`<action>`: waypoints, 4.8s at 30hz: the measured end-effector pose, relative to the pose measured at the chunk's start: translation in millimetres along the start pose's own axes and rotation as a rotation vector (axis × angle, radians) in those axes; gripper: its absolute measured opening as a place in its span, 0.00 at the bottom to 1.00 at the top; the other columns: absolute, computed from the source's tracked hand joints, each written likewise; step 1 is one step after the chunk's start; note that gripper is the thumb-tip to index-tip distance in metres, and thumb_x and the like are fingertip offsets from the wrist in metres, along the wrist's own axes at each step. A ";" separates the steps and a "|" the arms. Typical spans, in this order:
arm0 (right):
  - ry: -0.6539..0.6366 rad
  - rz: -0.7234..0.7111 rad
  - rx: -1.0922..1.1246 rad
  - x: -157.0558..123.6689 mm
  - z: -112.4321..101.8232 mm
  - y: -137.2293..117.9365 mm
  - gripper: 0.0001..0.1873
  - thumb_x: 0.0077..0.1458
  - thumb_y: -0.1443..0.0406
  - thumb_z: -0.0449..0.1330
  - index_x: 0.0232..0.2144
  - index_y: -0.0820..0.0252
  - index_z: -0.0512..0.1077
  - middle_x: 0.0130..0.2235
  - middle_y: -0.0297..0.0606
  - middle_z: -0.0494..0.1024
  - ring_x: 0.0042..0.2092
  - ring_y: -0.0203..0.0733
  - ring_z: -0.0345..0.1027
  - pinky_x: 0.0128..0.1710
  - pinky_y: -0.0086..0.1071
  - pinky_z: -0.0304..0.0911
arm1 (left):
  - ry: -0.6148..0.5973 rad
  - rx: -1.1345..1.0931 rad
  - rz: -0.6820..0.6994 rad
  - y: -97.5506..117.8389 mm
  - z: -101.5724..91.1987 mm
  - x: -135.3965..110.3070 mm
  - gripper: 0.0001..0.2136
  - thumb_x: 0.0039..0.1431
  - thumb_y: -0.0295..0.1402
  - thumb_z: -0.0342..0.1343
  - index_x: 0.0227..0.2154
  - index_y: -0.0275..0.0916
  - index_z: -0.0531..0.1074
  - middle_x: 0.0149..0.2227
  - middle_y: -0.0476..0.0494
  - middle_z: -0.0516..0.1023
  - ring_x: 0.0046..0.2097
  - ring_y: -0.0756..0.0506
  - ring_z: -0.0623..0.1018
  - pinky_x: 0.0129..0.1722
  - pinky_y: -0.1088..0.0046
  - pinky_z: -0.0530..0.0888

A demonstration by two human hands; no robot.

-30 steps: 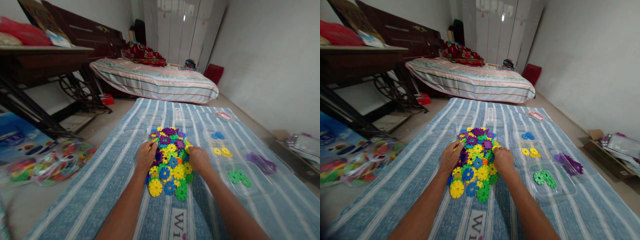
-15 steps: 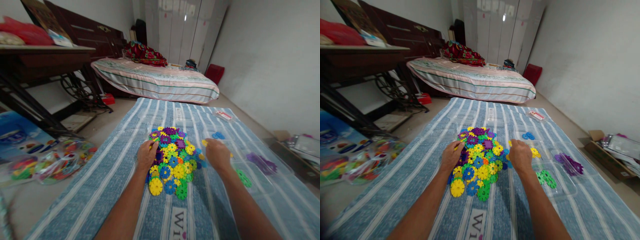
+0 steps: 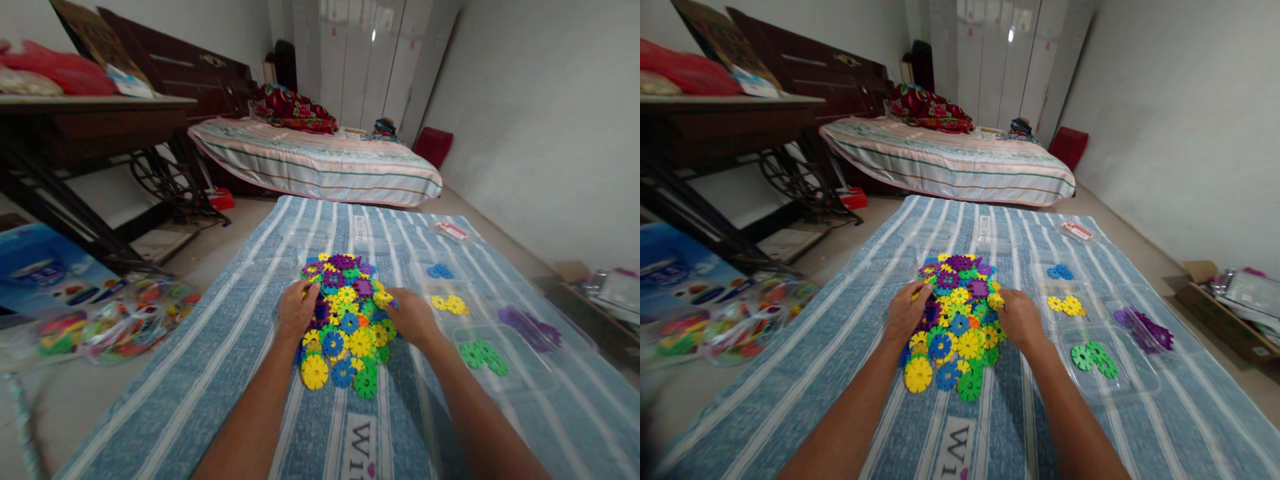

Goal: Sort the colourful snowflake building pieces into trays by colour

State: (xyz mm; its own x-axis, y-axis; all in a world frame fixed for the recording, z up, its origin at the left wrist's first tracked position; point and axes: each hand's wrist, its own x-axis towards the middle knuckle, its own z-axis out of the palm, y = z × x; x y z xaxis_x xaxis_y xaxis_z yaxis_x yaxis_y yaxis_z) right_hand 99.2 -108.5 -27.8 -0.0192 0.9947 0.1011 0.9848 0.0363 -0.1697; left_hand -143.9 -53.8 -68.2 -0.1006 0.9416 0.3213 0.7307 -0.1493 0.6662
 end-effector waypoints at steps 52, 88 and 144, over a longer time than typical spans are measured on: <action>-0.057 0.000 0.022 13.7 13.5 -10.7 0.18 0.52 0.67 0.54 0.46 0.60 0.69 0.45 0.43 0.75 0.48 0.42 0.67 0.46 0.30 0.58 | 0.002 0.005 -0.003 0.8 -0.6 0.3 0.14 0.57 0.44 0.46 0.31 0.41 0.72 0.36 0.45 0.77 0.41 0.46 0.74 0.46 0.71 0.67; 0.404 -0.043 0.375 -17.4 63.7 -13.7 0.15 0.56 0.61 0.50 0.42 0.59 0.69 0.42 0.44 0.75 0.44 0.45 0.68 0.45 0.39 0.63 | 0.016 -0.034 0.053 3.9 -4.6 -11.0 0.10 0.56 0.40 0.50 0.34 0.42 0.73 0.38 0.45 0.77 0.44 0.45 0.74 0.48 0.66 0.69; 0.658 -0.069 0.431 -10.0 88.7 12.3 0.22 0.59 0.54 0.46 0.43 0.62 0.69 0.41 0.46 0.76 0.44 0.47 0.69 0.45 0.40 0.64 | -0.248 0.495 -0.090 -9.7 -82.5 110.5 0.13 0.50 0.25 0.50 0.36 0.37 0.77 0.33 0.45 0.80 0.37 0.47 0.76 0.38 0.76 0.69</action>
State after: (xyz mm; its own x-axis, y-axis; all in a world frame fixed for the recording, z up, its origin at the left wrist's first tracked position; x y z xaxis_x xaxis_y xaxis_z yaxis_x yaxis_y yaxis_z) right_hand 96.2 -109.4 -117.9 0.1610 0.7323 0.6617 0.8290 0.2635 -0.4932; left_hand -217.8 26.8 16.4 -0.0586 0.9958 0.0701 0.9623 0.0377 0.2693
